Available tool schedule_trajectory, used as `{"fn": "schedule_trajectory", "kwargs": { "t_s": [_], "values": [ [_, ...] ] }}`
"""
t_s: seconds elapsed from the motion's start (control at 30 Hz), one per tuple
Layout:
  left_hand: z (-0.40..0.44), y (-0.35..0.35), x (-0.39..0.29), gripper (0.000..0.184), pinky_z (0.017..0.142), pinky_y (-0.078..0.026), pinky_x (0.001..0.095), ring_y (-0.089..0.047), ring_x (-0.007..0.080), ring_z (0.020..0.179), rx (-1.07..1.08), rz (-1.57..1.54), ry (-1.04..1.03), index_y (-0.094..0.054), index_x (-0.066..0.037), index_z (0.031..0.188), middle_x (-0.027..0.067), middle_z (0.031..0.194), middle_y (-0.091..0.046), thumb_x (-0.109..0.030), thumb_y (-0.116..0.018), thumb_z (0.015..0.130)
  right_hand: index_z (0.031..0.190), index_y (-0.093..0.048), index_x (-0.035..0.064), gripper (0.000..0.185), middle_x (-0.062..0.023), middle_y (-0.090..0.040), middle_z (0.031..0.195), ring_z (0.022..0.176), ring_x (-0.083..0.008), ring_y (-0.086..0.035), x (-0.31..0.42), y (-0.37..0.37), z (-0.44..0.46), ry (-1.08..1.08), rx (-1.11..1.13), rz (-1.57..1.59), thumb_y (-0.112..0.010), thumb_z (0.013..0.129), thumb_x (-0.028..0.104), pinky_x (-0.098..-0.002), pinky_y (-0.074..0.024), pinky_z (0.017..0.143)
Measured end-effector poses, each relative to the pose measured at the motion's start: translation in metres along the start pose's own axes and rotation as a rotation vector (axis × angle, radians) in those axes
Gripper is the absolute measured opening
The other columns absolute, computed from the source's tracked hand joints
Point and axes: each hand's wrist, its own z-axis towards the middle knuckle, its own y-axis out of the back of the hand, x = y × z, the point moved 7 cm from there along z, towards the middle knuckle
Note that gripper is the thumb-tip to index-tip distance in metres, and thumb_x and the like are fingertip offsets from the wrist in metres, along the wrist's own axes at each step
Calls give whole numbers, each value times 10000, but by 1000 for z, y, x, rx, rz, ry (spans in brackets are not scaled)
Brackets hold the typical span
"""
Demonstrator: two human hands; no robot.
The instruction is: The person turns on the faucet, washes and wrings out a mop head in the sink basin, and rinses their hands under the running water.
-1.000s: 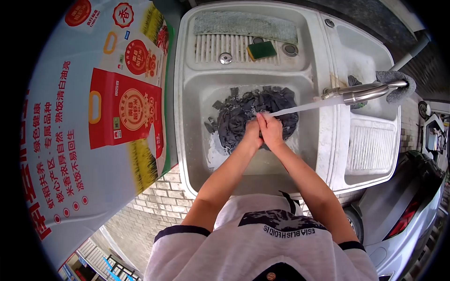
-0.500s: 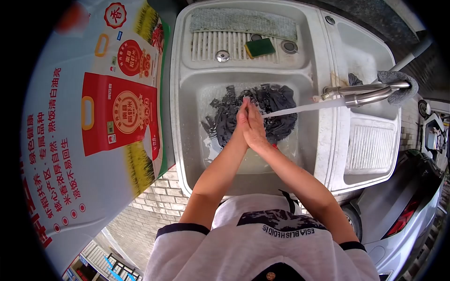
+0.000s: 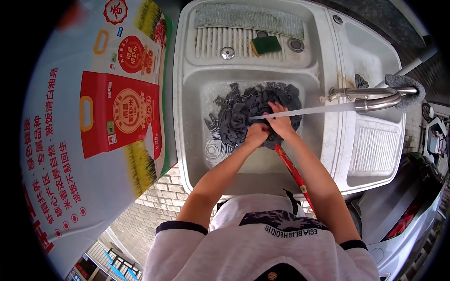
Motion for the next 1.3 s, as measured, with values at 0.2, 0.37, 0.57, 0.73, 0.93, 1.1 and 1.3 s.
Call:
{"fn": "schedule_trajectory", "kwargs": {
  "t_s": [0.2,0.37,0.57,0.73,0.93,1.1,1.3],
  "values": [
    [73,65,-19,270,739,-484,395,-605,322,908,-467,119,-319,-617,-58,985,181,1029,-607,-137,-635,728,1373,-273,60,795,-144,-382,1286,1138,-295,-389,37,-11,-80,87,413,-163,-687,714,223,-410,-380,912],
    [84,30,-27,508,867,-457,401,-533,318,1080,-40,462,-32,-554,-82,1150,177,1133,-572,-279,-714,710,1285,-423,42,638,-146,-475,1169,997,-257,-499,48,-1,-101,280,312,-5,-677,717,185,-342,-428,844],
    [36,47,-8,292,581,-383,250,-507,104,659,115,-223,-33,-629,-67,840,5,703,-561,-359,-609,831,1149,-539,45,403,-121,-582,956,756,-171,-576,-35,-8,-62,-275,192,689,-608,752,28,-278,-475,657],
    [-44,81,-85,294,506,-252,186,-366,14,566,178,-480,-67,-578,-130,674,-89,582,-421,-353,-575,866,1294,-408,89,586,-147,-532,1124,949,-248,-544,31,44,-28,-56,-7,583,-534,733,-26,-309,-465,765],
    [-59,105,-100,226,564,-374,205,-475,68,634,59,-640,-243,-647,-23,920,7,794,-612,-213,-526,909,994,-561,-26,271,-131,-604,788,785,-263,-587,85,24,-22,183,275,634,-604,747,76,-339,-448,736],
    [-62,130,-88,211,516,-349,186,-420,56,521,-88,-455,-226,-658,-15,964,-8,752,-607,-173,-533,900,891,-658,-7,109,13,-608,753,665,-62,-525,33,14,-28,-334,203,1060,-609,813,52,-206,-433,623],
    [-47,126,-58,172,530,-355,182,-452,48,575,-218,-567,-135,-679,-39,899,-22,725,-600,-180,-585,870,854,-660,-5,117,0,-593,690,589,-65,-481,35,29,-30,-331,157,1105,-659,788,92,-212,-384,549]
  ]
}}
